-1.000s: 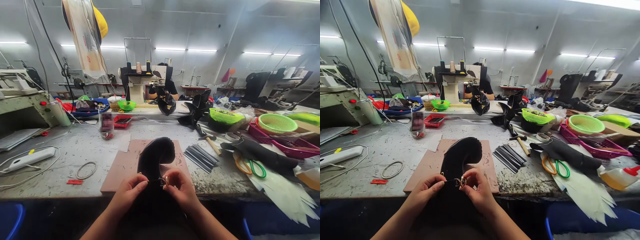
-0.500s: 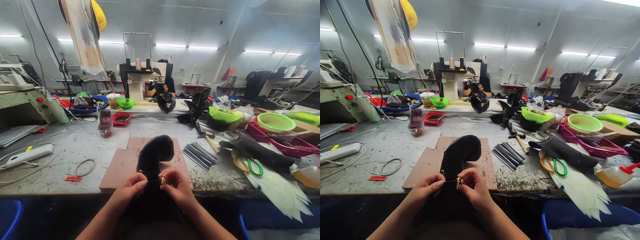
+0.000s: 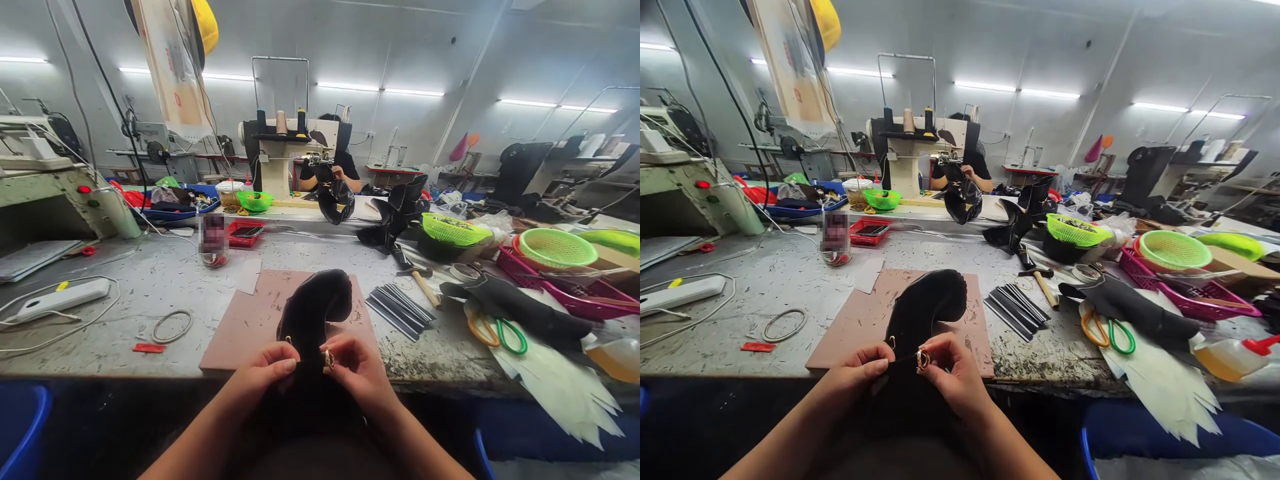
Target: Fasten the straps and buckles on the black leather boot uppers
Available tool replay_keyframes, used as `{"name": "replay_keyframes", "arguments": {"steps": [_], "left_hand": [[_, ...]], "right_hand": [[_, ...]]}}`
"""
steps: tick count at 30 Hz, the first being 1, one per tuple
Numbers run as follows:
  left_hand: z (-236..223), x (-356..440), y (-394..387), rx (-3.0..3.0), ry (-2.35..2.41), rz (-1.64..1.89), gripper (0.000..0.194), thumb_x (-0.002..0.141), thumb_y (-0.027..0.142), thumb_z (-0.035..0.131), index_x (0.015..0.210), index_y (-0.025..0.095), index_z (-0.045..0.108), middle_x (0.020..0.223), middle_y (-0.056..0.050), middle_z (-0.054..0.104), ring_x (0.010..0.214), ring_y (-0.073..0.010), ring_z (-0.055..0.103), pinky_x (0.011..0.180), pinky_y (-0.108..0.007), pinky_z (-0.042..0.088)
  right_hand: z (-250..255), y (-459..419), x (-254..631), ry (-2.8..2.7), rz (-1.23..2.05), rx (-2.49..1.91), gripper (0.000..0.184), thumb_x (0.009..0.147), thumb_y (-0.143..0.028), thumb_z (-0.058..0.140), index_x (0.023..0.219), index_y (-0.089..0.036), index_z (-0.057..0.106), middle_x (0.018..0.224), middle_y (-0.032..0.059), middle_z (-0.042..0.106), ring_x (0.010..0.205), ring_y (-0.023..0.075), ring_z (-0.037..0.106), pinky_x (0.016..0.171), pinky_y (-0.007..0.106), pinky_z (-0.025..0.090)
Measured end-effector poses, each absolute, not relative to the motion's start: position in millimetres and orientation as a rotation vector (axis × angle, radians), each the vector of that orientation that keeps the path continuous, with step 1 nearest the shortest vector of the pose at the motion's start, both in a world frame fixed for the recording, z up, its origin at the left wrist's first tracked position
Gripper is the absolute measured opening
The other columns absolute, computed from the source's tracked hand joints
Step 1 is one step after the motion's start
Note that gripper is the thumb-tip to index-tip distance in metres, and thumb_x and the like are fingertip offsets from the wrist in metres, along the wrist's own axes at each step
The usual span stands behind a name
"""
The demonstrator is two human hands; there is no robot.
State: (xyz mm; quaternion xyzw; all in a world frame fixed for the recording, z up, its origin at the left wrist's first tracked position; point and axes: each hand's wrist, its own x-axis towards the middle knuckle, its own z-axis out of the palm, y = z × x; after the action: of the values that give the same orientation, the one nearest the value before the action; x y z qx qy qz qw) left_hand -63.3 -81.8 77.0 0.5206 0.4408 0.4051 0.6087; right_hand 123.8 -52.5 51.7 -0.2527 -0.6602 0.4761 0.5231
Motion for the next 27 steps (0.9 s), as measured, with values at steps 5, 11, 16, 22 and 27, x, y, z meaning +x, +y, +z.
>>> {"name": "replay_keyframes", "arguments": {"steps": [5, 11, 16, 22, 27], "left_hand": [[83, -60, -82, 1.406, 1.184, 0.851, 0.032, 0.066, 0.044, 0.063, 0.075, 0.014, 0.062, 0.059, 0.003, 0.048, 0.057, -0.0095, 0.040, 0.056, -0.022, 0.032], [79, -55, -84, 1.481, 1.132, 0.883, 0.027, 0.069, 0.041, 0.059, 0.072, 0.015, 0.062, 0.060, 0.001, 0.053, 0.057, -0.0111, 0.045, 0.055, -0.022, 0.036], [79, -52, -84, 1.487, 1.030, 0.867, 0.027, 0.072, 0.040, 0.059, 0.073, 0.014, 0.062, 0.066, 0.000, 0.058, 0.060, -0.0115, 0.049, 0.056, -0.022, 0.038], [75, -55, -79, 1.388, 0.995, 0.971, 0.025, 0.068, 0.039, 0.065, 0.074, 0.014, 0.065, 0.073, -0.002, 0.066, 0.072, -0.0156, 0.057, 0.070, -0.026, 0.043], [73, -51, -86, 1.631, 1.130, 1.205, 0.014, 0.072, 0.028, 0.061, 0.068, 0.015, 0.064, 0.065, -0.002, 0.066, 0.061, -0.0139, 0.059, 0.058, -0.023, 0.044]], "right_hand": [[49, -53, 124, -1.602, 1.198, -0.561, 0.014, 0.071, -0.024, 0.066, 0.079, -0.021, 0.055, 0.087, 0.0033, 0.059, 0.066, 0.0127, 0.055, 0.058, 0.026, 0.046], [51, -56, 122, -1.646, 1.172, -0.521, 0.015, 0.073, -0.026, 0.065, 0.080, -0.021, 0.053, 0.085, 0.0037, 0.058, 0.064, 0.0113, 0.054, 0.057, 0.025, 0.047], [56, -62, 118, -1.772, 0.948, -0.473, 0.010, 0.078, -0.022, 0.060, 0.085, -0.021, 0.053, 0.085, 0.0034, 0.057, 0.064, 0.0107, 0.055, 0.056, 0.024, 0.047], [59, -63, 122, -1.801, 0.860, -0.465, 0.014, 0.077, -0.022, 0.061, 0.089, -0.021, 0.054, 0.085, 0.0038, 0.059, 0.063, 0.0118, 0.056, 0.056, 0.025, 0.048], [57, -62, 121, -1.784, 0.821, -0.520, 0.010, 0.076, -0.022, 0.062, 0.082, -0.021, 0.055, 0.078, 0.0020, 0.056, 0.063, 0.0121, 0.056, 0.052, 0.023, 0.047]]}}
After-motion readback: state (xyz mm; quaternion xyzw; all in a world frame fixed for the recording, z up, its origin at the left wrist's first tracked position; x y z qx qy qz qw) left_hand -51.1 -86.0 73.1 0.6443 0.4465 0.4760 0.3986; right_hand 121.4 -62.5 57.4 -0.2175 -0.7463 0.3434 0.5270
